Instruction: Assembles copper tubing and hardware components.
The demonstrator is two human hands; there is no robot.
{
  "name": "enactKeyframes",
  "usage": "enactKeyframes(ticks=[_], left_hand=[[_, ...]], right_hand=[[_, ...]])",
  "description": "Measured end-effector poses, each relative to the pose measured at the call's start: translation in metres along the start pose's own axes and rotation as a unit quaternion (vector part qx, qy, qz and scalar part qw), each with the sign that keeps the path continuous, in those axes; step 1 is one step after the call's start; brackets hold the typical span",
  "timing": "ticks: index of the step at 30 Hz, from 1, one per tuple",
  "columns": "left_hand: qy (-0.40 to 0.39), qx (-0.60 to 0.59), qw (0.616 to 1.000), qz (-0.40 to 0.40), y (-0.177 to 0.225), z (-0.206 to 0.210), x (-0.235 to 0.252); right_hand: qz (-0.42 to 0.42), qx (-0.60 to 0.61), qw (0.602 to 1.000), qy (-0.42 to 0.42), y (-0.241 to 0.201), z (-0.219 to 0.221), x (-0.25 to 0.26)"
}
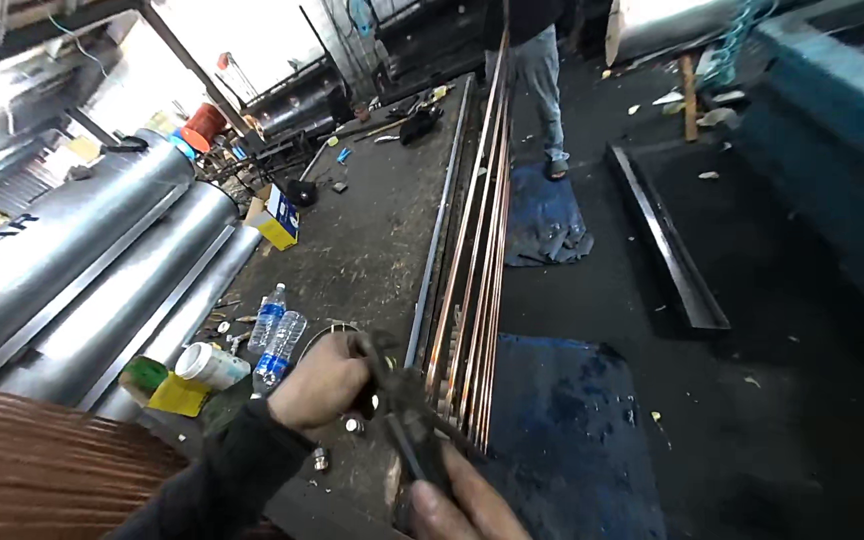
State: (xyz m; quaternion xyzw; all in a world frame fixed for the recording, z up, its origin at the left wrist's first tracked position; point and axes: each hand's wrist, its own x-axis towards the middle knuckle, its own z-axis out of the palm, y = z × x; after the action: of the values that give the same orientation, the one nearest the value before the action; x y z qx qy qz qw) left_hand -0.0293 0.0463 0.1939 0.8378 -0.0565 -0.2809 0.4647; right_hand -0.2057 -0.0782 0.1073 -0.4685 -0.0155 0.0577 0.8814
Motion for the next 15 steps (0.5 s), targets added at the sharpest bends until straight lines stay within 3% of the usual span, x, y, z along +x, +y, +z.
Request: enactKeyframes(ticks=[3,6,8,11,15], left_hand=[[0.027,-0.036,0.999,0.002,-0.030,-0.006,0.011],[0.024,-0.154,0.987,0.032,-0.060,-0.014,0.018],[0.019,-0.248,0.967,0.052,-0.076,-0.013,0.018],[0.026,-0.359,0.930,0.073,-0.097,0.000,0.021],[0.022,-0.431,0.893,0.128,-0.118,0.007,0.025]], right_hand=[[-0.006,-0.022,0.994,0.107,0.023,-0.036,0.002],[-0.012,-0.153,0.972,0.177,0.032,-0.071,0.034],[-0.032,-0.201,0.969,0.137,0.039,-0.078,0.057],[-0.027,-0.163,0.986,0.037,0.049,-0.072,0.095],[-0.018,-0.139,0.990,-0.025,0.069,-0.063,0.135]])
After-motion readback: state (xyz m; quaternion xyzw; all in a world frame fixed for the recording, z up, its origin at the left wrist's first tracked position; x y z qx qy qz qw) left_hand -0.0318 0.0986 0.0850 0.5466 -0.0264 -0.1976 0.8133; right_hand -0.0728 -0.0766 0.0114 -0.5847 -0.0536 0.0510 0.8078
